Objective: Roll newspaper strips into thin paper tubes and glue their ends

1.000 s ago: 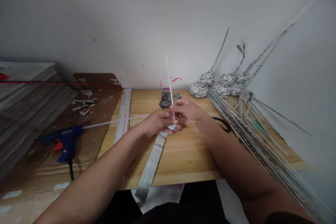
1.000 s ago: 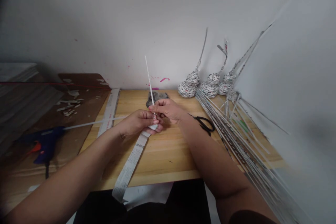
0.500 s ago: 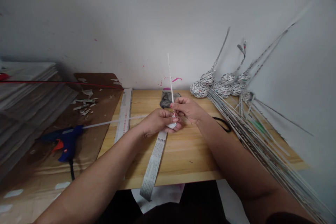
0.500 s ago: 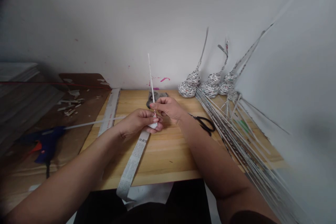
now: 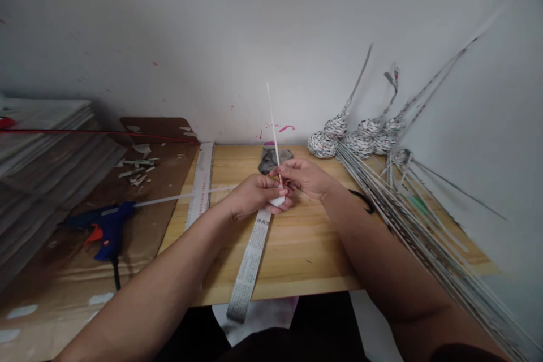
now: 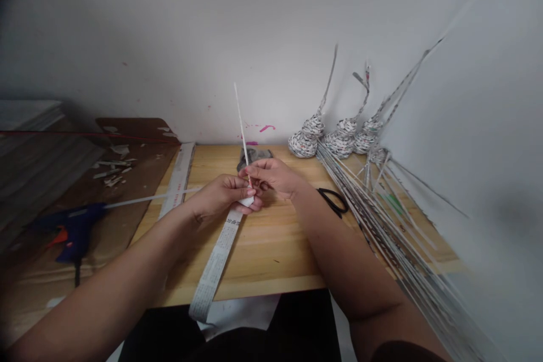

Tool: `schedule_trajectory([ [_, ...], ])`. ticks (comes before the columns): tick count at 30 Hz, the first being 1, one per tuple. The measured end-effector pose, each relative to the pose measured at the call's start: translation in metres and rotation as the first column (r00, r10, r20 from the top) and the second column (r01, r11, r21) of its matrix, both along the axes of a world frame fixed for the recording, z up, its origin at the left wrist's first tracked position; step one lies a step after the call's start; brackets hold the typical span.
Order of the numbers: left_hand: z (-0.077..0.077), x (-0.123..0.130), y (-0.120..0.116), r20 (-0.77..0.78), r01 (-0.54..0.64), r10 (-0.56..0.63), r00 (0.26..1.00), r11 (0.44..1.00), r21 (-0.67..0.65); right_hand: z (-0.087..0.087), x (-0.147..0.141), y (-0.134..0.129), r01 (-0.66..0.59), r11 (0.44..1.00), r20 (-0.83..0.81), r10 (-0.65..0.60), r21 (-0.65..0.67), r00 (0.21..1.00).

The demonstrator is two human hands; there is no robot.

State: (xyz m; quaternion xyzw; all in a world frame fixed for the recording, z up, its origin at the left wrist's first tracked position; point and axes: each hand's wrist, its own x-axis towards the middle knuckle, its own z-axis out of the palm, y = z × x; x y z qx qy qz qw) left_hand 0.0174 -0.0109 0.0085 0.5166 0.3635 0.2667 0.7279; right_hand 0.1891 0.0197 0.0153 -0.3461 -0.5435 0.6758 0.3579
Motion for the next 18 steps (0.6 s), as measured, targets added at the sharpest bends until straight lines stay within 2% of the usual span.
schedule_trajectory([
  [5, 0.0003, -0.0005, -0.0008, -0.036, 0.033, -0.033, 0.999, 0.999, 0.003, 0.0004, -0.0017, -0.0008, 0.1, 0.995, -0.017, -0.099, 0.012, 0.995],
  [10, 0.0009, -0.0005, -0.0016, -0.059, 0.019, -0.018, 0.998, 1.0, 0.016, 0.0013, -0.0012, -0.0014, 0.023, 1.0, 0.013, -0.023, 0.01, 1.0],
  [14, -0.0017, -0.0001, -0.0003, -0.045, 0.044, -0.043, 0.998, 0.999, 0.023, 0.0008, -0.0005, -0.0002, 0.092, 0.996, -0.009, -0.092, 0.021, 0.996],
  [18, -0.0023, -0.0003, -0.0001, -0.041, 0.04, -0.039, 0.998, 0.999, 0.012, 0.0011, 0.001, 0.0001, 0.039, 0.999, 0.011, -0.039, 0.028, 0.999],
])
